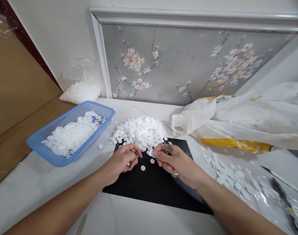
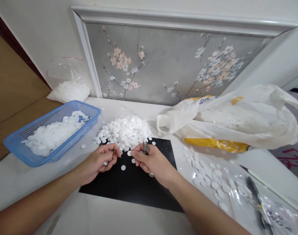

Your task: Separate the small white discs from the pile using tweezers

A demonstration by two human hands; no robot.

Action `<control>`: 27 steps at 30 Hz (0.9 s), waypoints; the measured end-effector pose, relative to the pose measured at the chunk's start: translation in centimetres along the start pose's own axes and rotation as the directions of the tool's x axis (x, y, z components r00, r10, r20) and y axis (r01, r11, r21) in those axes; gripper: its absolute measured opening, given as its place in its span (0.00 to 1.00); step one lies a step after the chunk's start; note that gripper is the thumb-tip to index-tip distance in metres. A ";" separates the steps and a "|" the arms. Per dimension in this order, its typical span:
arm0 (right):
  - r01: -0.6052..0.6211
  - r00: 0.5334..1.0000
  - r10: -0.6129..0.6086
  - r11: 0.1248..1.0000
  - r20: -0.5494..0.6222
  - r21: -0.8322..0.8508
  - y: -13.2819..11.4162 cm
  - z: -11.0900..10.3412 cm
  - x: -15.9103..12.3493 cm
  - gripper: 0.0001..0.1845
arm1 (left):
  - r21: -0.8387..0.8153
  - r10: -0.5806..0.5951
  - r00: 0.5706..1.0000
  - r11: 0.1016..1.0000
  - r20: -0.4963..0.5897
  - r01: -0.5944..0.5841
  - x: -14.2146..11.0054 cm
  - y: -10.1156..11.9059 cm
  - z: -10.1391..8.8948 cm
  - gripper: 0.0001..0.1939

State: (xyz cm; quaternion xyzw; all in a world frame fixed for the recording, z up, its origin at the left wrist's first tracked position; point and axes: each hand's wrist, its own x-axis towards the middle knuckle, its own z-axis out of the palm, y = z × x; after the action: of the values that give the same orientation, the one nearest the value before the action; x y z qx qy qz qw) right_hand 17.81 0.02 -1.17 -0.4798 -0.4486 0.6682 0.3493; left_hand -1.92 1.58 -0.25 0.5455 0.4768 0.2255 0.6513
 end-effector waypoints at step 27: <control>0.325 0.914 -0.397 0.591 0.085 -0.739 -3.6 5.9 -0.9 0.05 | -0.769 -0.258 0.911 0.490 0.323 0.411 -0.3 -1.6 2.4 0.10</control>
State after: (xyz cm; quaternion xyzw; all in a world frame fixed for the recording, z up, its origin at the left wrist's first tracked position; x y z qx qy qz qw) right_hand 12.61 -1.05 3.28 -0.5073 -0.7517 0.3218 0.2722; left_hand -0.33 -0.35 -1.78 0.0910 0.3571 0.2441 0.8970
